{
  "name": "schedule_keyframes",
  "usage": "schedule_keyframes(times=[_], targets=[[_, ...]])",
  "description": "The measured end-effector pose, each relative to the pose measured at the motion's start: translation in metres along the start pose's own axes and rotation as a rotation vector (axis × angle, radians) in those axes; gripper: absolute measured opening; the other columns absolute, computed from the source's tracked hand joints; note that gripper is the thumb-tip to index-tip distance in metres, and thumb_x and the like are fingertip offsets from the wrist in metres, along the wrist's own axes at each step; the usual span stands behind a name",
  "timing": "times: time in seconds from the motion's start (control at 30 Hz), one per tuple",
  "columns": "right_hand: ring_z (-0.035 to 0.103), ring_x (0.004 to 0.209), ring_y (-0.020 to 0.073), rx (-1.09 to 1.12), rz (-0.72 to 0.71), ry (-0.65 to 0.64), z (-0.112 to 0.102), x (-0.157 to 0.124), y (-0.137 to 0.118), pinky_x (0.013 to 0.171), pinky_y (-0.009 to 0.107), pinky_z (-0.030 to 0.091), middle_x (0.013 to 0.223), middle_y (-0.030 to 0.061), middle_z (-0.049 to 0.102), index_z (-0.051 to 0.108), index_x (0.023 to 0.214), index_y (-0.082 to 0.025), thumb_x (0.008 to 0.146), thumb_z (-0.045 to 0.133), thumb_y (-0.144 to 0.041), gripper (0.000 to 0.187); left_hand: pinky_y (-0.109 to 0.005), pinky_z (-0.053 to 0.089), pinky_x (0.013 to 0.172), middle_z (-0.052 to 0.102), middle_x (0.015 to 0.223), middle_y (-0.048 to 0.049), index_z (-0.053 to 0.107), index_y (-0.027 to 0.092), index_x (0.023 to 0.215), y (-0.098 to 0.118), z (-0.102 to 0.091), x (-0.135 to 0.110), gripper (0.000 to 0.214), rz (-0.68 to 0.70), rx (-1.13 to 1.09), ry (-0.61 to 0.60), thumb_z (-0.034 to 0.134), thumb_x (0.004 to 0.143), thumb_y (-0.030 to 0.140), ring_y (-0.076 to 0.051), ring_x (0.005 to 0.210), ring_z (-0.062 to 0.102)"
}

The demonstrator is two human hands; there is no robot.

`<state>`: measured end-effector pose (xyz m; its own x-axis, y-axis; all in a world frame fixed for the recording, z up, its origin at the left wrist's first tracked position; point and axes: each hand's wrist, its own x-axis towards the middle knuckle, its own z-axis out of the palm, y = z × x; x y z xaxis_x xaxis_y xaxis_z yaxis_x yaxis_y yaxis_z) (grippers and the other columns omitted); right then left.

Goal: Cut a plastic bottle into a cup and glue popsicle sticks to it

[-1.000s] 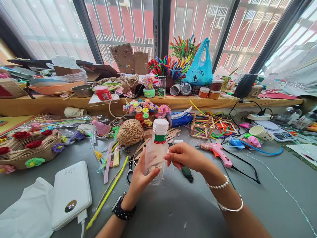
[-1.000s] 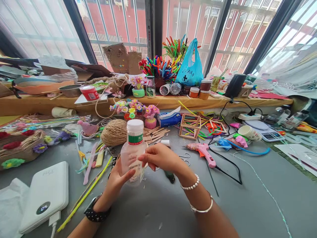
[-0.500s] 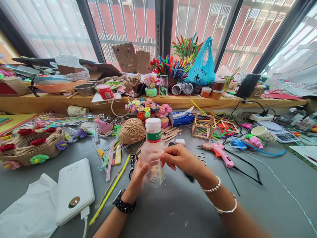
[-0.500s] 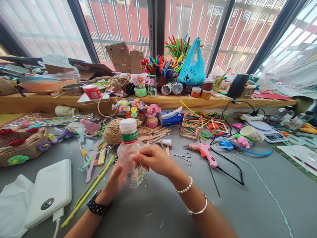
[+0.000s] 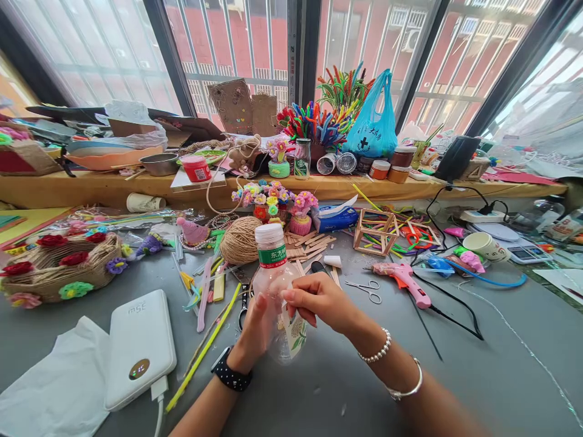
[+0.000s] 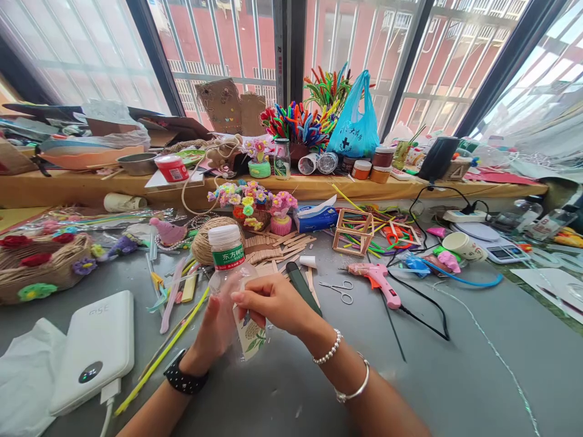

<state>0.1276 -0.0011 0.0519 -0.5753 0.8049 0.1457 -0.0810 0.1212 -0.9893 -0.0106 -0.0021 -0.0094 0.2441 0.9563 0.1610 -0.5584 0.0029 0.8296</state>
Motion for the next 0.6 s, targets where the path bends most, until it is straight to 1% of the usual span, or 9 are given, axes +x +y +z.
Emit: schedule_keyframes(times=[0.1,0.2,0.27,0.43,0.5,0.6], targets=[[0.031,0.031,0.0022,0.072,0.018,0.034,0.001,0.001,0.005,0.036,0.016,0.024,0.034,-0.0088,0.039,0.055,0.055,-0.014,0.079,0.052,-0.035,0.031,-0.037,0.045,0.075,0.063,0.093,-0.0083,0.049,0.017,0.115,-0.001,0.000,-0.001,0.067,-0.046,-0.055,0.001,0.054,0.065,0.061,-0.027,0.089,0.057],[0.030,0.028,0.0026,0.120,0.053,0.028,0.003,0.001,0.007,0.032,0.017,0.022,0.034,-0.0086,0.041,0.055,0.056,-0.014,0.078,0.052,-0.035,0.031,-0.038,0.045,0.075,0.064,0.092,-0.0087,0.046,0.018,0.118,-0.002,0.000,-0.002,0.068,-0.089,-0.116,-0.005,0.053,0.066,0.061,-0.028,0.089,0.057],[0.029,0.027,0.0026,0.145,0.052,0.033,0.004,0.001,0.007,0.031,0.017,0.021,0.033,-0.0088,0.040,0.054,0.056,-0.014,0.078,0.052,-0.035,0.030,-0.038,0.045,0.076,0.064,0.092,-0.0088,0.045,0.018,0.119,-0.002,0.000,-0.003,0.066,-0.109,-0.140,-0.009,0.051,0.068,0.060,-0.028,0.090,0.057],[0.025,0.027,0.0024,0.181,0.047,0.065,0.003,0.003,0.008,0.031,0.017,0.019,0.032,-0.0100,0.035,0.054,0.055,-0.015,0.077,0.052,-0.035,0.030,-0.038,0.044,0.076,0.063,0.095,-0.0093,0.047,0.018,0.117,-0.003,0.004,-0.004,0.065,-0.144,-0.121,0.007,0.045,0.070,0.063,-0.028,0.090,0.058],[0.025,0.027,0.0029,0.142,0.073,0.047,-0.001,0.003,0.008,0.031,0.018,0.019,0.032,-0.0098,0.036,0.054,0.056,-0.015,0.077,0.051,-0.038,0.032,-0.038,0.044,0.076,0.062,0.096,-0.0087,0.047,0.019,0.116,-0.002,0.006,-0.003,0.065,-0.104,-0.071,0.041,0.046,0.069,0.064,-0.028,0.091,0.057],[0.030,0.031,0.0037,-0.018,0.059,0.018,-0.009,0.002,0.002,0.035,0.018,0.024,0.035,-0.0084,0.038,0.056,0.059,-0.015,0.078,0.046,-0.047,0.038,-0.037,0.042,0.079,0.062,0.098,-0.0067,0.049,0.020,0.114,0.000,0.004,-0.001,0.067,0.020,0.027,0.120,0.053,0.063,0.063,-0.027,0.094,0.055]])
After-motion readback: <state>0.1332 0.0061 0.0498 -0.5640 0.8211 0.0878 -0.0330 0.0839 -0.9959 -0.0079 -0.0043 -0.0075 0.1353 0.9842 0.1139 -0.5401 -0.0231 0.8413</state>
